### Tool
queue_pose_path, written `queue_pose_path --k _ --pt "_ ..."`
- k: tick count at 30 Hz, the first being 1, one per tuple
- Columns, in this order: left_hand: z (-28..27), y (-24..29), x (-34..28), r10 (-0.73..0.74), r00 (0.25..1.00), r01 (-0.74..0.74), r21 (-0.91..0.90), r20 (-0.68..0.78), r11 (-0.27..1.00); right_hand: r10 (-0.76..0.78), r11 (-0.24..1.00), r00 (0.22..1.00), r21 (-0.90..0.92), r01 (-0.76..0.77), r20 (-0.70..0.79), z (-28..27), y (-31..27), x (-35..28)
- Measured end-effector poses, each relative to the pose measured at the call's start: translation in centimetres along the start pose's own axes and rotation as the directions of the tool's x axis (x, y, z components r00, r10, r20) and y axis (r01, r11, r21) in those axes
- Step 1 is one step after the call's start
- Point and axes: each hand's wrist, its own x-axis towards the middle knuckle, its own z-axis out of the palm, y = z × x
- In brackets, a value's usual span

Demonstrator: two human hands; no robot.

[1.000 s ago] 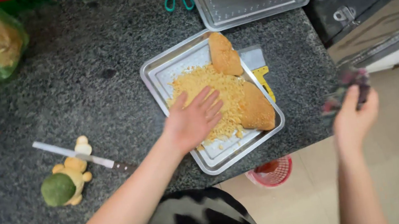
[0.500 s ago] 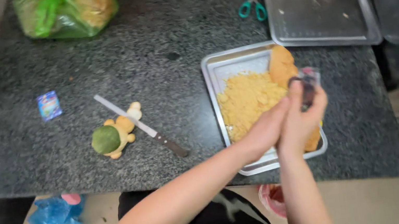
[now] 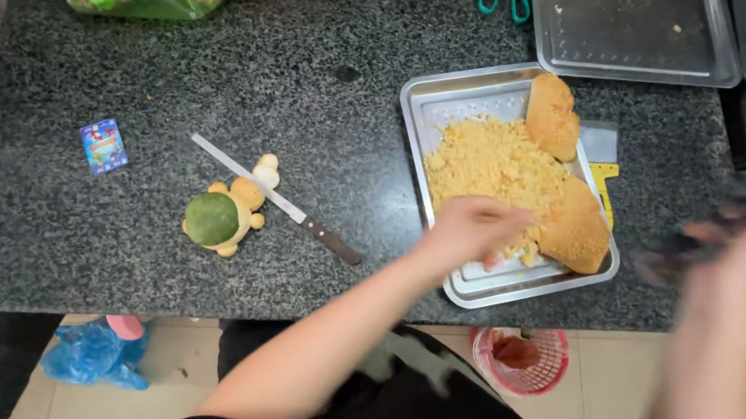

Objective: Slicing a small green vegetable on a kitchen counter.

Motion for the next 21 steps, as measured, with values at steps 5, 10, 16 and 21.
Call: queue_pose_path --k 5,10,16,21 --pt "-10.6 -7.1 -1.0 0.209 0.929 -0.070 0.411 -0.306 0.909 -0.015 0.975 0.970 -0.211 0.068 0.242 -11.9 10.2 20.2" --pt "-19.3 -10.3 -6.4 0.554 0.663 -0.117 0.662 -0.503 0.740 0.009 0.403 0.948 -0.869 0.287 0.317 -8.8 8.4 9.7" --pt "-25.8 -16.4 -8.7 0.565 0.455 0.358 0.722 -0.689 0.592 -0.450 0.717 0.614 -0.147 0.681 0.649 5.2 13.1 -12.9" --pt "-26.8 -15.9 -9.3 0.350 0.537 0.458 0.614 -0.768 0.643 -0.115 0.620 0.300 -0.168 0.767 0.947 15.9 18.3 -29.2"
